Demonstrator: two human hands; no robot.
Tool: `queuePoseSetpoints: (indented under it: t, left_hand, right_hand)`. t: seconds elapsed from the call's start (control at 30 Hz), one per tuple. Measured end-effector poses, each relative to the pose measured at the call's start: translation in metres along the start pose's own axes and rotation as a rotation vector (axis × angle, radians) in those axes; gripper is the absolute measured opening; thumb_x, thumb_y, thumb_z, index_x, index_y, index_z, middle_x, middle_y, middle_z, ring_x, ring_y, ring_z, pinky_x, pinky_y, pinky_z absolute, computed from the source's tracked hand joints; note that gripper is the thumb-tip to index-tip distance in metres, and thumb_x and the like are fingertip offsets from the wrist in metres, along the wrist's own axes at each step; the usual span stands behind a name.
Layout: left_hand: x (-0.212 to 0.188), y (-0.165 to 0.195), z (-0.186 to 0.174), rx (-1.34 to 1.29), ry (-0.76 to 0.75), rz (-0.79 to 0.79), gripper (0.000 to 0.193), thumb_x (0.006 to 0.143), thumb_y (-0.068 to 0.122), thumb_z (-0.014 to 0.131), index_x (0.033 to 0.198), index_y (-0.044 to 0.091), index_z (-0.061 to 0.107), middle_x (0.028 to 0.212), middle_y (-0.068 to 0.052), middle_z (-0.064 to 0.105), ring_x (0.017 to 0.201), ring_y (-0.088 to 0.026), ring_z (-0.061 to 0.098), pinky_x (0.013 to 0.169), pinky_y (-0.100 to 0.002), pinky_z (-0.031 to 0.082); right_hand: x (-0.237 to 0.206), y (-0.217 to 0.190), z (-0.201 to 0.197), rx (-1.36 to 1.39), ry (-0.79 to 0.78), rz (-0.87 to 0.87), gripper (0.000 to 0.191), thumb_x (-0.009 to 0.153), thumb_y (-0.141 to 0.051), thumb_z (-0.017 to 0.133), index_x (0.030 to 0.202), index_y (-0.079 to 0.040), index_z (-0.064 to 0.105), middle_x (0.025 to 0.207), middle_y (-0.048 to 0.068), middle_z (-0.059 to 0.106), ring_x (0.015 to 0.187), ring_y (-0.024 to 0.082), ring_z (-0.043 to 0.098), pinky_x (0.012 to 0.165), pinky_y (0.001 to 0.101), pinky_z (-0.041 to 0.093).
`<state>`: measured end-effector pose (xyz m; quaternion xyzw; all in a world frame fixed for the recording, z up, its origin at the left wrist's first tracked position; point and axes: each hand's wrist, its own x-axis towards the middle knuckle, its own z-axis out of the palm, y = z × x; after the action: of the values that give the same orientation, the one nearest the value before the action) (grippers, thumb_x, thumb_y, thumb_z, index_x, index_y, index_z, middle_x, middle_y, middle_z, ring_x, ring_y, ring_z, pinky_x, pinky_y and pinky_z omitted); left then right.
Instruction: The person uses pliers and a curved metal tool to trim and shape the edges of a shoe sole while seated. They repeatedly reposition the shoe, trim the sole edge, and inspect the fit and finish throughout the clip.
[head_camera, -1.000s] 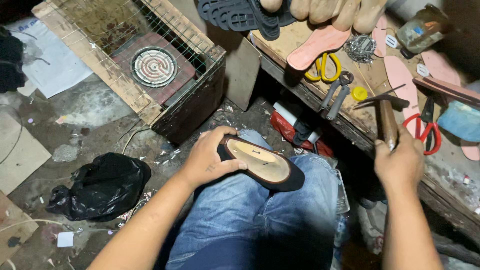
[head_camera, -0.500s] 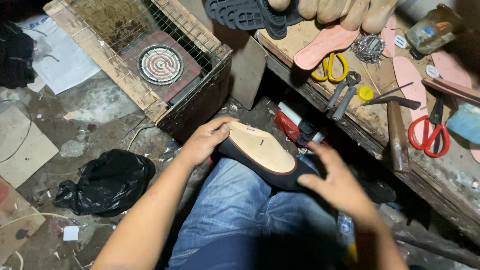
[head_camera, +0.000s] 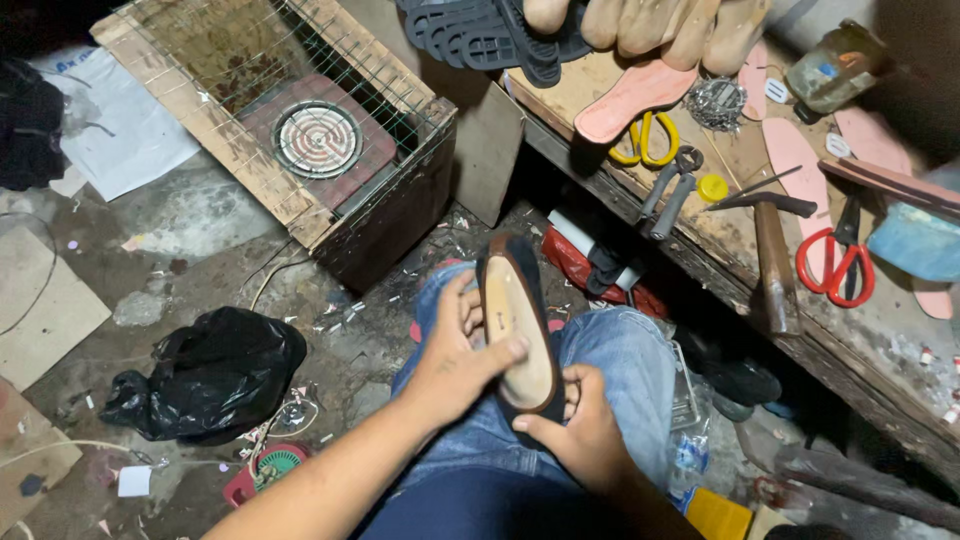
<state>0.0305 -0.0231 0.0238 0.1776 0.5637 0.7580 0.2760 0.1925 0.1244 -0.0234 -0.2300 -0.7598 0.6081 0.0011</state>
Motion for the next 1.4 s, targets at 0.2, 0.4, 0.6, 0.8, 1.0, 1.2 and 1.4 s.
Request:
queuePoseSetpoints:
  t: [0.2, 0.4, 0.6, 0.8, 1.0, 1.2, 1.4]
  left_hand:
    - [-0.021, 0.043, 0.029, 0.674, -0.138, 0.152, 0.104, 0.089, 0.029, 0.075, 0.156, -0.016, 0.01, 0.145, -0.032, 0.043, 0.137, -0.044, 0.045, 0.115, -0.047, 0.036]
    - [-0.03, 0.048, 0.062, 0.78, -0.334, 0.244, 0.109, 0.082, 0.03, 0.078, 0.154, -0.017, 0.011, 0.143, -0.032, 0.042, 0.134, -0.048, 0.043, 0.113, -0.051, 0.034]
    - [-0.032, 0.046, 0.08, 0.859, -0.385, 0.292, 0.111, 0.073, 0.021, 0.079, 0.152, -0.019, 0.011, 0.141, -0.031, 0.042, 0.126, -0.05, 0.045, 0.107, -0.054, 0.036]
    - [-0.013, 0.033, 0.075, 0.839, -0.482, 0.12, 0.105, 0.079, 0.02, 0.078, 0.154, -0.015, 0.015, 0.135, -0.029, 0.046, 0.126, -0.046, 0.047, 0.109, -0.051, 0.04]
    - [0.052, 0.01, 0.013, -0.506, -0.612, -0.319, 0.063, 0.103, 0.033, 0.071, 0.146, -0.009, 0.052, 0.139, -0.021, 0.062, 0.127, -0.031, 0.06, 0.113, -0.047, 0.047]
    - [0.056, -0.035, 0.012, -0.927, -0.424, -0.393, 0.068, 0.096, 0.053, 0.061, 0.143, 0.005, 0.054, 0.139, -0.011, 0.063, 0.13, -0.023, 0.06, 0.113, -0.042, 0.046]
    - [0.021, -0.069, 0.018, -0.974, -0.338, -0.513, 0.07, 0.098, 0.057, 0.054, 0.147, 0.008, 0.049, 0.14, -0.009, 0.062, 0.127, -0.023, 0.061, 0.11, -0.043, 0.047]
  right_hand:
    - [-0.004, -0.022, -0.041, 0.521, -0.109, -0.056, 0.075, 0.089, -0.022, 0.072, 0.148, -0.001, 0.031, 0.138, 0.014, 0.058, 0.123, 0.026, 0.059, 0.105, 0.0429, 0.048]
    - [-0.001, -0.059, -0.058, 0.906, -0.039, -0.206, 0.08, 0.1, -0.035, 0.069, 0.16, 0.001, 0.029, 0.147, 0.021, 0.052, 0.133, 0.03, 0.053, 0.114, 0.0474, 0.039]
    - [-0.009, -0.063, -0.051, 0.989, 0.03, -0.197, 0.08, 0.095, -0.031, 0.07, 0.157, 0.001, 0.032, 0.145, 0.014, 0.054, 0.135, 0.025, 0.054, 0.117, 0.042, 0.038]
    - [0.0, -0.05, -0.06, 0.89, 0.1, -0.235, 0.058, 0.101, -0.025, 0.067, 0.146, 0.004, 0.045, 0.132, 0.013, 0.061, 0.123, 0.022, 0.06, 0.111, 0.039, 0.045]
    - [0.025, -0.064, -0.07, 0.746, 0.189, -0.249, 0.043, 0.106, -0.022, 0.061, 0.142, 0.0, 0.051, 0.128, 0.009, 0.062, 0.117, 0.018, 0.061, 0.105, 0.0369, 0.05]
    - [0.054, -0.075, -0.046, 0.57, 0.181, -0.253, 0.034, 0.097, -0.009, 0.068, 0.128, 0.002, 0.061, 0.119, 0.006, 0.068, 0.107, 0.013, 0.064, 0.098, 0.0308, 0.051]
    - [0.055, -0.056, -0.049, 0.374, 0.287, -0.187, 0.016, 0.097, -0.007, 0.069, 0.108, 0.004, 0.073, 0.1, 0.005, 0.073, 0.09, 0.011, 0.065, 0.084, 0.0264, 0.052]
